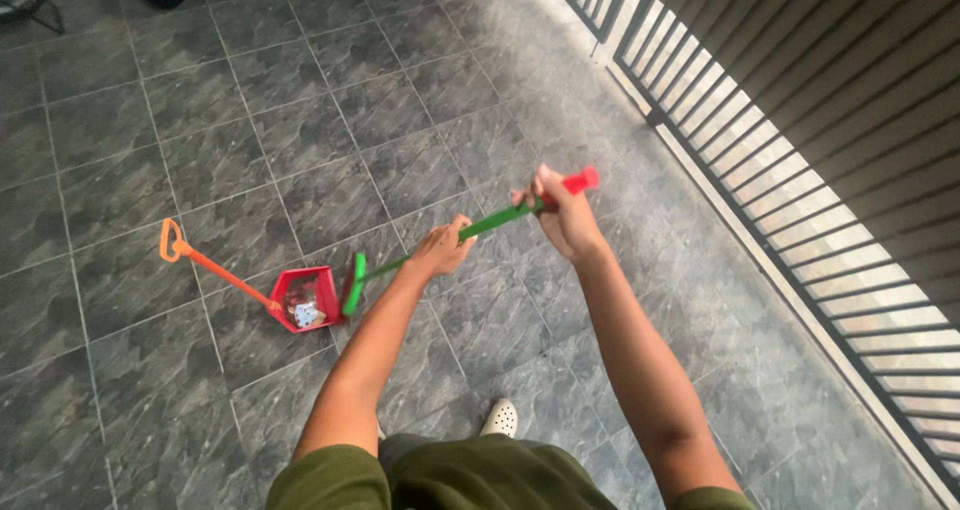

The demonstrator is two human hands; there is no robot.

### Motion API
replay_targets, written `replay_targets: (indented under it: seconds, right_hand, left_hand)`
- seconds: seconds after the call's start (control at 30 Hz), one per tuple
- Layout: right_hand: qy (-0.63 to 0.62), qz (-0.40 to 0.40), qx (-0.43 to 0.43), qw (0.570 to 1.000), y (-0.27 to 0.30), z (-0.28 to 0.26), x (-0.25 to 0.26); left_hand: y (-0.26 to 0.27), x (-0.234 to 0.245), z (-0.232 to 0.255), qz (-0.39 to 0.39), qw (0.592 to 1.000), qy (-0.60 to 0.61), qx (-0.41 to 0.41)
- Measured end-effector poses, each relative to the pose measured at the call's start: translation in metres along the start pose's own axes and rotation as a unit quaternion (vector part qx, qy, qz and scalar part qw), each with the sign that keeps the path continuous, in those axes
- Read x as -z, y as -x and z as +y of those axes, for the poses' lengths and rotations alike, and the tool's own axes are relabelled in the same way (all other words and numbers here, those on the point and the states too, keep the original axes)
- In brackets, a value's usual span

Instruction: The person sweeps debris on a tiled floor using a broom with a green handle and a red brush. They then use a red and orange dustpan to collect the gathered material.

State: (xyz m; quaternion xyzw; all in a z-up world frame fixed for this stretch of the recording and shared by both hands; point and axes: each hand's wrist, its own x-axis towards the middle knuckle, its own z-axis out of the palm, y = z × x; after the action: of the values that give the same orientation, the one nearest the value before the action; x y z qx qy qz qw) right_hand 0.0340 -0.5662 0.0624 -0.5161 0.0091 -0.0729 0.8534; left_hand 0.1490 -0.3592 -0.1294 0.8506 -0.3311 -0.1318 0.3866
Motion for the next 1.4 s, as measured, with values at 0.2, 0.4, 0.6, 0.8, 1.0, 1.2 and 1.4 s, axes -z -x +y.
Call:
replay_targets:
  seconds: [0.2,0.4,0.6,0.8,1.0,1.2,1.4]
  right_hand:
    - [0.04,0.02,0.133,0.99,0.005,0.048,0.054]
    - [0.297,0.103,0.045,0.948,0.052,0.101,0.053]
    - [0.409,0.208,0.02,0.888,0.091,0.026,0.074]
    - [0.329,0.226,0.025,0.916,0.147,-0.049,0.093]
    - [0.201,0.233,0.089,0.947,0.101,-0.005,0.072]
    - [0.201,-0.006,0.065,0.977,-0.018,0.114,0.002]
    - [0.172,0.017,0.003,0.985,-0.174,0.286,-0.053]
  left_hand:
    - [-0.034,-0.048,-0.026,0.114,0.992,-0.034,-0.041]
    - [-0.025,-0.094,-0.035,0.14,0.986,-0.087,-0.026]
    - [-0.038,-0.189,0.028,0.123,0.982,0.09,-0.115]
    - [-0.041,-0.221,0.079,0.029,0.991,0.112,-0.065]
    - [-0.065,-0.151,0.001,0.09,0.982,0.017,-0.167]
    - [-0.079,0.021,-0.141,0.129,0.973,-0.125,-0.142]
    - [-0.096,0.114,-0.19,0.203,0.962,-0.174,0.06]
